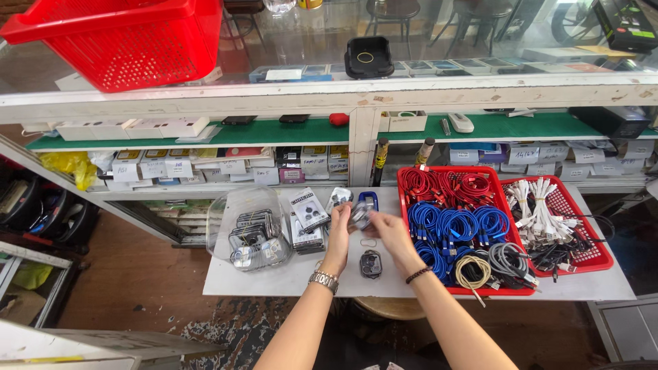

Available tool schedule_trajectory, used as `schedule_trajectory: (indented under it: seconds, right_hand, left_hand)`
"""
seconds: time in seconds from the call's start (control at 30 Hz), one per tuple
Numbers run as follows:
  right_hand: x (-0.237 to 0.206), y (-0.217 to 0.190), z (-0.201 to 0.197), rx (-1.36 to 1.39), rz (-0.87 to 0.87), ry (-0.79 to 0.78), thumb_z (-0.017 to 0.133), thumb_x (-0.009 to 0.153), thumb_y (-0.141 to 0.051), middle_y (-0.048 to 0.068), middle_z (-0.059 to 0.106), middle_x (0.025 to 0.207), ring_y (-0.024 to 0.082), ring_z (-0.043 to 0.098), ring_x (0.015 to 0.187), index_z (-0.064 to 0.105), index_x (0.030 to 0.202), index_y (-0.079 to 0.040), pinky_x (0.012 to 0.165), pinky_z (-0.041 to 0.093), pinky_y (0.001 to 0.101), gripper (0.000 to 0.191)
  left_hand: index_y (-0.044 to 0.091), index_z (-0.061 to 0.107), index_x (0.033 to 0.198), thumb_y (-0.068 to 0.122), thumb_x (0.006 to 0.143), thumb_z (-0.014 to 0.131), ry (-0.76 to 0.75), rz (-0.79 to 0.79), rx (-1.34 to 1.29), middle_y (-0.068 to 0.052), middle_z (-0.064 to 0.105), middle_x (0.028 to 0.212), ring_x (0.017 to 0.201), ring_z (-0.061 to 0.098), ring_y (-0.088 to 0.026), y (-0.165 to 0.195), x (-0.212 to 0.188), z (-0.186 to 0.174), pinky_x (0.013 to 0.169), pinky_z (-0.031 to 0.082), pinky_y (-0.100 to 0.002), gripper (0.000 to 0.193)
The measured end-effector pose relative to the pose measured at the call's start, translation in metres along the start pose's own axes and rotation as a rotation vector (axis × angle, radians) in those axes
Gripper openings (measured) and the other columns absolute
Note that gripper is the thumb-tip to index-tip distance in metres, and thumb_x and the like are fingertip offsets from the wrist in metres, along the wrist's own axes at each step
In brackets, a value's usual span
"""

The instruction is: The person stands at a shop counter and packages small round camera/phone accessories. They take each item, stretch a rubber band around it to secure it, and set the banded item on the counter, working through the items one at a time.

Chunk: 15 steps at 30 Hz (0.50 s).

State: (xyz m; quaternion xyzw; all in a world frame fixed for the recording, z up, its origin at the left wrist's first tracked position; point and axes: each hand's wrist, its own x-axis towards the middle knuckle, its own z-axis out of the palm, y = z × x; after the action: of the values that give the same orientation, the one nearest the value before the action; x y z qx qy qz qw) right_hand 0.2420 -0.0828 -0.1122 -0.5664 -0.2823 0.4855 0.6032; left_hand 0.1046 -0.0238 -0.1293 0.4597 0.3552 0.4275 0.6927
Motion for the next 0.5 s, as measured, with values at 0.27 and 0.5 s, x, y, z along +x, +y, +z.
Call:
schedule_trajectory:
  seconds: [0.27,0.5]
  right_hand:
    - [-0.013,-0.013,-0.036,-0.129,-0.040,0.061,0.056,0.102,-0.020,0.015,0.075,0.091,0.020,0.078,0.083,0.063,0.105,0.008,0.074,0.062,0.0299,0.029]
    - [-0.019,-0.008,-0.051,-0.308,-0.092,-0.041,0.062,0.101,-0.013,0.010,0.074,0.092,0.016,0.077,0.085,0.064,0.106,0.010,0.076,0.063,0.0283,0.024]
  left_hand:
    - [-0.003,0.055,0.128,0.031,0.063,0.094,-0.162,0.074,1.223,-0.027,0.060,0.122,0.118,0.057,-0.042,-0.035,-0.049,0.012,0.097,0.050,-0.046,0.084]
    - [-0.002,0.065,0.114,0.024,0.059,0.096,-0.199,-0.172,0.915,-0.020,0.072,0.111,0.104,0.071,-0.033,-0.035,-0.038,0.009,0.091,0.058,-0.040,0.068]
